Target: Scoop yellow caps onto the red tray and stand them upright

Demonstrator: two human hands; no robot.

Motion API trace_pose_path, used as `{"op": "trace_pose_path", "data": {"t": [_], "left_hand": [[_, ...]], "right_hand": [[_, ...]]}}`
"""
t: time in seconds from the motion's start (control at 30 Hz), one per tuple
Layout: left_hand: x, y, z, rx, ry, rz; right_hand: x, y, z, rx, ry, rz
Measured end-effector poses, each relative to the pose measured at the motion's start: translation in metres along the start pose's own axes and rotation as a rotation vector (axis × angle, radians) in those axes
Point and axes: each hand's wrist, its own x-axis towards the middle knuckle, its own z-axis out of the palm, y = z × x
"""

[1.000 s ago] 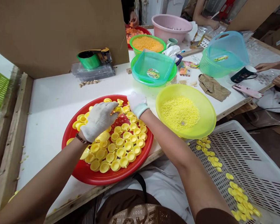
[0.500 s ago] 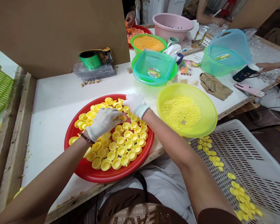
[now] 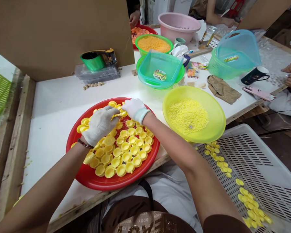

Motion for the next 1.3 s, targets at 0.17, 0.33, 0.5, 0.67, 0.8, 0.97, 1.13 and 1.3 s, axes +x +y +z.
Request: {"op": "trace_pose_path", "data": {"t": [0.17,0.33,0.5,0.67,0.8,0.97,1.13,1.3], "left_hand": [[-0.004,-0.010,-0.002,0.134,-0.094,-0.064],[-0.005,-0.018,-0.003,0.153,-0.082,-0.113],[-0.005,-0.030,-0.011,0.246,-0.093,-0.120],[-0.034,-0.037,-0.025,0.152,-0.042,-0.131],[-0.058,-0.023,-0.025,0.122,-0.049,-0.088],[-0.073,-0.013,-0.014,0.053,-0.115,-0.096],[-0.087,-0.020,-0.016,-0.246,0.051,-0.291],[-0.093,-0.023,-0.017,-0.256,0.170,-0.131]], "right_hand": [[0.013,-0.009,0.009,-0.055,-0.027,-0.046],[0.017,-0.013,0.009,-0.064,-0.019,-0.044],[0.016,-0.016,0.006,-0.026,-0.069,-0.149],[0.004,-0.015,0.006,0.094,0.086,-0.084],[-0.007,-0.017,0.005,0.025,0.014,-0.213],[-0.018,-0.017,-0.002,-0.085,-0.015,-0.167],[-0.015,-0.032,-0.004,-0.032,0.020,-0.227],[-0.009,-0.047,0.001,-0.067,-0.023,-0.326]]}}
